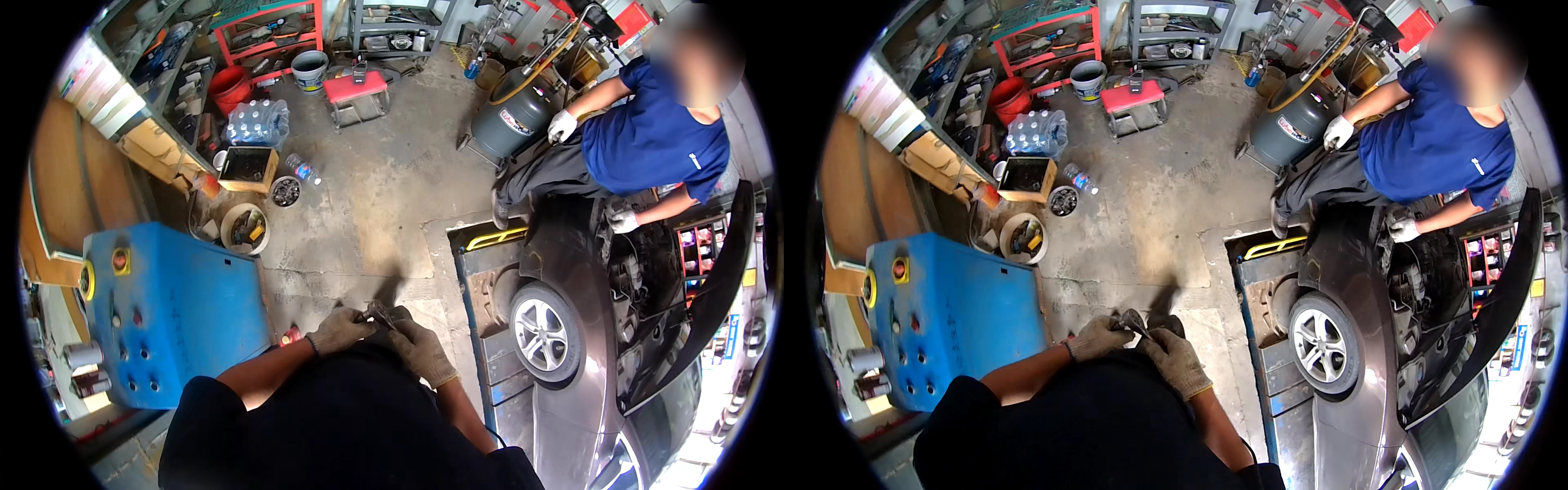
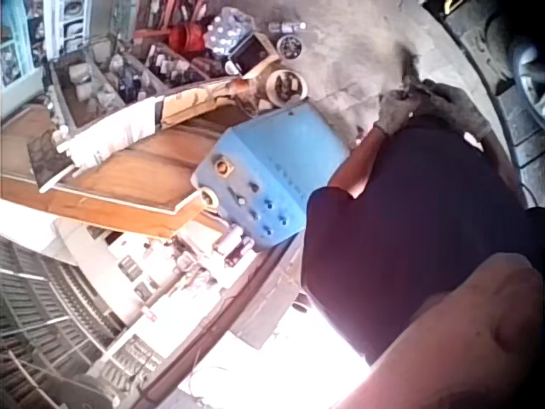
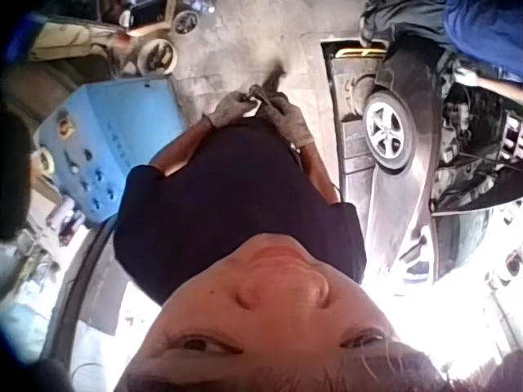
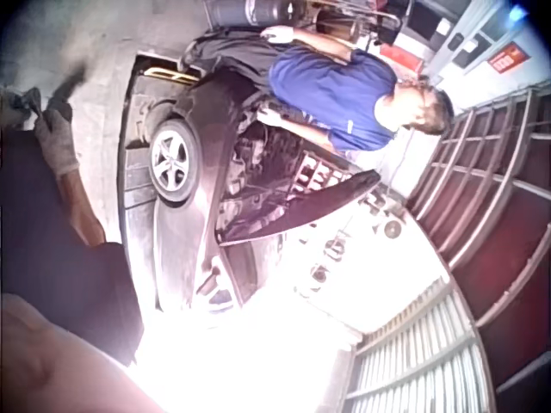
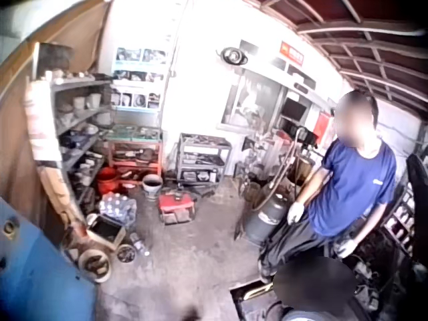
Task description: The person retrieves a socket wrench from a tool chest and walks to a car part on the floor. They then use the wrench to tighten bolts on the part while kneeling.
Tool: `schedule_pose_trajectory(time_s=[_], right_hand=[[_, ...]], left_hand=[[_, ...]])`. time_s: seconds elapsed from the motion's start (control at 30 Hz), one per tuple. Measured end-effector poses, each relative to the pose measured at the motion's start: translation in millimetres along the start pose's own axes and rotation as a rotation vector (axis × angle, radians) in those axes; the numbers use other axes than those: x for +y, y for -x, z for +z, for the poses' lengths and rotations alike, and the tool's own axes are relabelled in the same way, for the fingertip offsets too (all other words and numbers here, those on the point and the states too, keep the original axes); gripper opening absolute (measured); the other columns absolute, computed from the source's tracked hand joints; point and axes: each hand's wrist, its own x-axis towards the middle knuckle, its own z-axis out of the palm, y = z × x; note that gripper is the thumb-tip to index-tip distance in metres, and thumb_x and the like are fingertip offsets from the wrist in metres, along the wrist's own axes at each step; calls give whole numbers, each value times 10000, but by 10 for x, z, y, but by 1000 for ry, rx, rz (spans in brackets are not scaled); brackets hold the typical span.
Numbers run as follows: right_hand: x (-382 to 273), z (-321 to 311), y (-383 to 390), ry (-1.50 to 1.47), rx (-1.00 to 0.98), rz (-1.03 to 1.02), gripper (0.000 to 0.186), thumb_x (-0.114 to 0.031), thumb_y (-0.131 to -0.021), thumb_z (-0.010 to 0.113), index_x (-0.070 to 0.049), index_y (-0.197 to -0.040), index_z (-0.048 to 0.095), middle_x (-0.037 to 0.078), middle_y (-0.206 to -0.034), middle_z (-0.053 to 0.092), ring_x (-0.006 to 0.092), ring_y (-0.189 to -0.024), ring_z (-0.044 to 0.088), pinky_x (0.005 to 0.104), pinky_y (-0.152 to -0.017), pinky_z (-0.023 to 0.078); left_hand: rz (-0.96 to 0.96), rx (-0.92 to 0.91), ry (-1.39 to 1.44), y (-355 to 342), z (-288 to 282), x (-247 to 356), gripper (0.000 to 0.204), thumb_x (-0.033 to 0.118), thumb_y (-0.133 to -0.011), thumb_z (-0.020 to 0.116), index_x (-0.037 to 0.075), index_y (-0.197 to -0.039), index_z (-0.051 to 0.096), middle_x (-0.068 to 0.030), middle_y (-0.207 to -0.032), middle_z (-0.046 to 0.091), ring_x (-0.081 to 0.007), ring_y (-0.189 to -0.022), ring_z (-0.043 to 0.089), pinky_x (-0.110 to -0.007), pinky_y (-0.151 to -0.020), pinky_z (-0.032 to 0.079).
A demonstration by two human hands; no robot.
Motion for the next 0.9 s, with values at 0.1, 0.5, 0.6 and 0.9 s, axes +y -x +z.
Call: schedule_pose_trajectory(time_s=[0.1, 0.5, 0.6, 0.9], right_hand=[[17, -449, -632, -6, -15, -2, 389, -282, -1022, 652, 18, -1268, 687, 163, -961, 744, 209, -875, 705, 348, -799, 550], [-555, -2184, -3471, 103, -220, -102, 432, -352, -1012, 633, 7, -1245, 692, 238, -1097, 744, 365, -1034, 716, 431, -908, 536], [-930, -2456, -4144, 54, -312, 61, 425, -337, -1007, 648, 7, -1253, 691, 239, -1104, 745, 350, -1043, 720, 423, -917, 535], [-1727, -2936, -6490, 155, -168, 82, 402, -301, -985, 667, 13, -1235, 682, 249, -1092, 734, 368, -1036, 718, 421, -911, 538]], left_hand=[[-79, -49, -62, -531, -405, 819, 539, 509, -857, 756, -25, -921, 763, -125, -751, 714, -196, -715, 690, -381, -688, 543], [-34, 143, 115, -2663, -1390, 2248, 381, 364, -920, 704, -4, -825, 717, -10, -656, 588, -88, -636, 533, -331, -607, 448], [-37, 168, 205, -3240, -1709, 2396, 382, 368, -921, 707, -5, -840, 722, -11, -657, 591, -90, -641, 535, -331, -614, 452], [-44, 76, 102, -5173, -3396, 3240, 290, 290, -949, 716, 4, -914, 745, -1, -739, 643, -81, -727, 568, -313, -676, 481]])
